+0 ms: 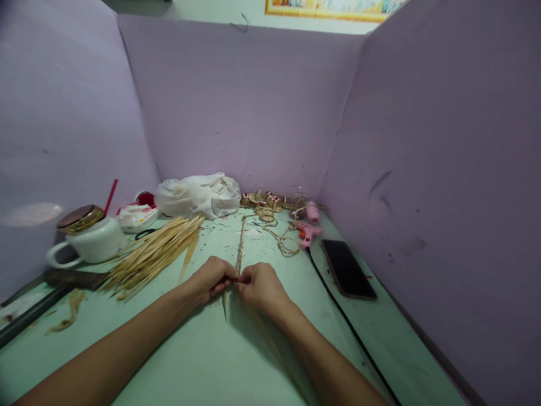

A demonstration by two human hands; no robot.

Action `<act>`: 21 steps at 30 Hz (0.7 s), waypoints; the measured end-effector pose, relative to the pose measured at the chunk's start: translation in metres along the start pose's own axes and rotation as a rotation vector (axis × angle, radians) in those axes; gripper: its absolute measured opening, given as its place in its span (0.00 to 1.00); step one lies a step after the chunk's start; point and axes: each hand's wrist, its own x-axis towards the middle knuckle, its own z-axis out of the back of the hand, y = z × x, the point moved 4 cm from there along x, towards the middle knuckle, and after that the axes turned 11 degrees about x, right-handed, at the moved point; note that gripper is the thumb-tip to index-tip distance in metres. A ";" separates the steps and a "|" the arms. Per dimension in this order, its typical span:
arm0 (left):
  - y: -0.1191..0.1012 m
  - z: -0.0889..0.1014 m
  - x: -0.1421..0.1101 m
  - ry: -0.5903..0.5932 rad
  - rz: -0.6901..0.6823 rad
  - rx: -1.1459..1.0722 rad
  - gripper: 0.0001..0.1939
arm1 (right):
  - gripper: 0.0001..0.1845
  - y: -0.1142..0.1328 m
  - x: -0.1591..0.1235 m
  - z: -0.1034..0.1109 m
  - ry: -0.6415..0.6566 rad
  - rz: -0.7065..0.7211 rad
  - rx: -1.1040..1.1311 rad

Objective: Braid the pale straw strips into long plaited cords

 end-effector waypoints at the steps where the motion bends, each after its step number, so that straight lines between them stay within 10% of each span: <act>1: -0.001 0.000 0.000 0.010 -0.049 -0.007 0.08 | 0.10 0.000 0.000 0.000 0.020 0.014 -0.001; 12: 0.002 0.000 0.008 0.098 -0.189 -0.036 0.01 | 0.03 -0.008 0.012 -0.003 0.042 -0.266 0.571; 21: -0.003 0.000 0.002 0.054 -0.199 0.199 0.04 | 0.07 -0.016 0.014 -0.005 -0.033 -0.252 0.363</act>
